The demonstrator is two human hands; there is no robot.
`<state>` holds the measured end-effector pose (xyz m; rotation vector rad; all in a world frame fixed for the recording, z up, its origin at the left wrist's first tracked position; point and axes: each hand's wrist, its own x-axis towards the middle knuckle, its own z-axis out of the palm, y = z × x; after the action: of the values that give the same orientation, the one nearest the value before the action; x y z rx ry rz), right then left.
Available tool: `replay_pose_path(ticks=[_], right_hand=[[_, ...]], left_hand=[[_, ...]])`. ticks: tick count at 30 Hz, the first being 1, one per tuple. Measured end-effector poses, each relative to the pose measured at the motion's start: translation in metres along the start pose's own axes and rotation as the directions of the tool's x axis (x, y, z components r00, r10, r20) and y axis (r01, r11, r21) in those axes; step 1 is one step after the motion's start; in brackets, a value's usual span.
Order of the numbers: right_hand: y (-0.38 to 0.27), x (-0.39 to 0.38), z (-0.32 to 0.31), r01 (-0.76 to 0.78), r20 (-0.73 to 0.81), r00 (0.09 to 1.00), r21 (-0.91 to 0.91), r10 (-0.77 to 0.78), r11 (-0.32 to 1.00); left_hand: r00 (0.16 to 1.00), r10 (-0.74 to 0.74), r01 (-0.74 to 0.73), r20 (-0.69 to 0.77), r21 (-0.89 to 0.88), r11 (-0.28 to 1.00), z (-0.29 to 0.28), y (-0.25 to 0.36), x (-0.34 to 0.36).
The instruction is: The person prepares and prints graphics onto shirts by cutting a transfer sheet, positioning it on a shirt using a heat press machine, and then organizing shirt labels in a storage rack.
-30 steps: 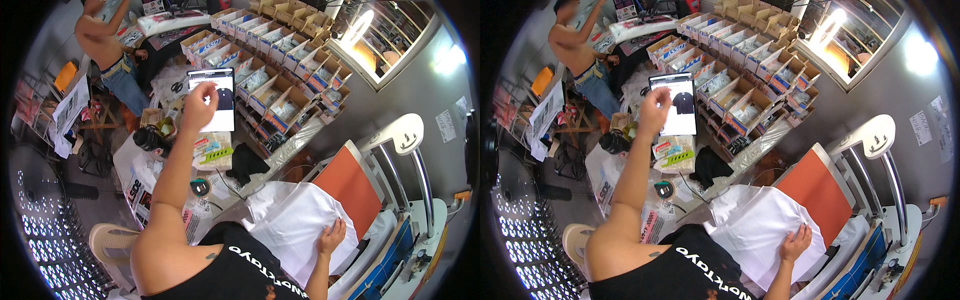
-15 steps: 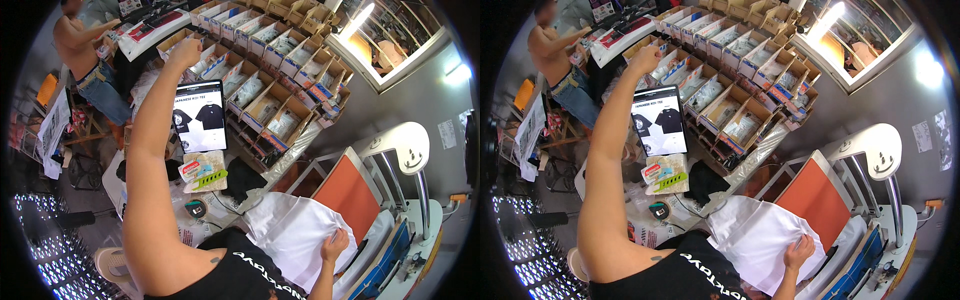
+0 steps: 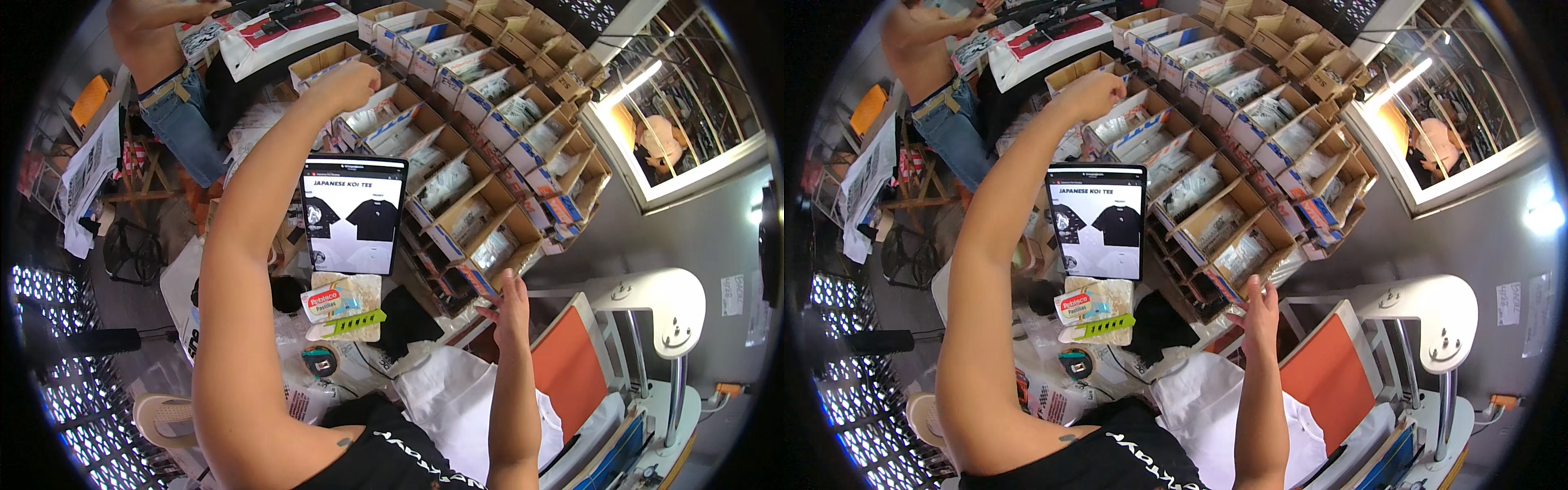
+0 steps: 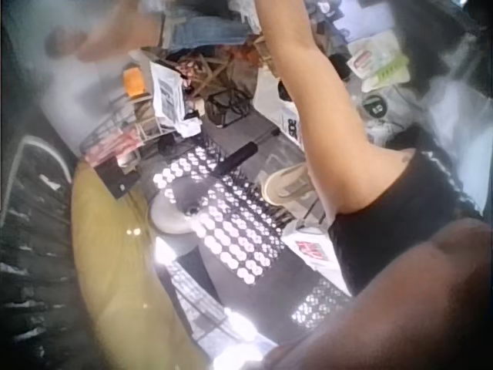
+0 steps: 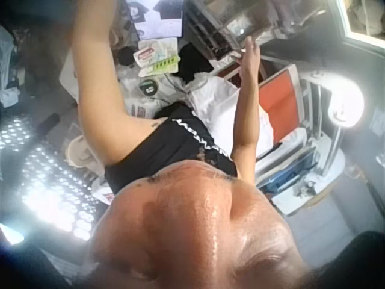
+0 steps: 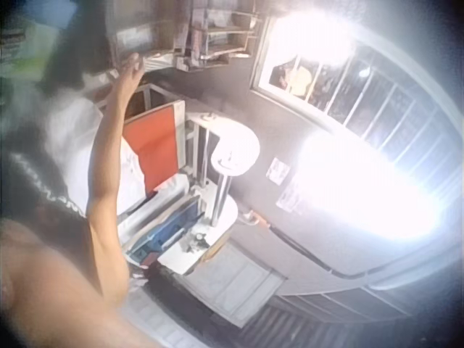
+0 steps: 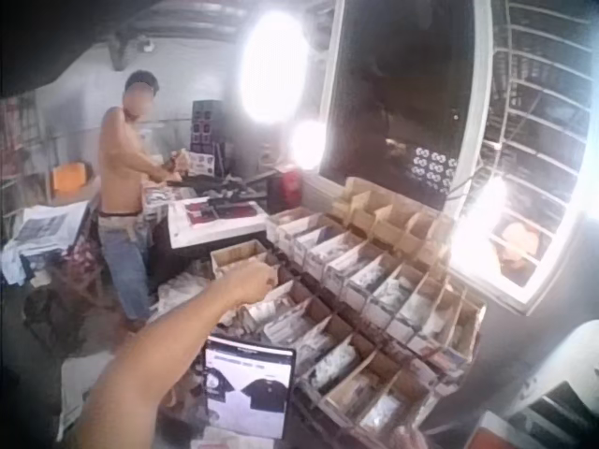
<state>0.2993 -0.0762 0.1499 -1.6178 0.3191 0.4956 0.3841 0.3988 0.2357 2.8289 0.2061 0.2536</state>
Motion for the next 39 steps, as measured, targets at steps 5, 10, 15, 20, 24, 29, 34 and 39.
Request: replay_pose_path(ticks=[5, 10, 15, 20, 24, 29, 34, 39], right_hand=[[-0.006, -0.006, -0.008, 0.046, 0.009, 0.999, -0.111, -0.045, 0.993], [0.003, -0.013, -0.024, 0.099, 0.033, 0.995, -0.118, -0.096, 0.988], [0.010, -0.010, -0.022, 0.146, -0.019, 0.987, -0.319, -0.161, 0.936], [0.015, -0.010, -0.020, 0.147, -0.060, 0.983, -0.317, -0.174, 0.937], [0.015, -0.009, -0.019, 0.158, -0.058, 0.982, -0.288, -0.182, 0.945], [0.017, -0.008, -0.018, 0.173, -0.073, 0.976, -0.295, -0.203, 0.940], [0.020, -0.008, -0.019, 0.211, -0.066, 0.967, -0.340, -0.247, 0.917], [0.021, -0.008, -0.017, 0.200, -0.106, 0.964, -0.315, -0.244, 0.928]], left_hand=[[0.990, 0.131, -0.133, -0.051, -0.027, 0.991, 0.010, -0.004, 0.002], [0.911, 0.395, -0.389, -0.120, 0.074, 0.918, 0.017, 0.006, 0.012], [0.840, 0.481, -0.540, 0.250, 0.302, 0.786, 0.024, 0.030, 0.026], [0.759, 0.467, -0.650, 0.453, 0.560, 0.513, 0.037, 0.045, 0.027], [0.772, 0.417, -0.635, 0.479, 0.593, 0.495, 0.048, 0.041, 0.027], [0.806, 0.387, -0.592, 0.448, 0.600, 0.538, 0.059, 0.036, 0.029], [0.846, 0.351, -0.533, 0.401, 0.669, 0.519, 0.068, 0.041, 0.026], [0.877, 0.308, -0.480, 0.368, 0.662, 0.576, 0.070, 0.048, 0.022]])
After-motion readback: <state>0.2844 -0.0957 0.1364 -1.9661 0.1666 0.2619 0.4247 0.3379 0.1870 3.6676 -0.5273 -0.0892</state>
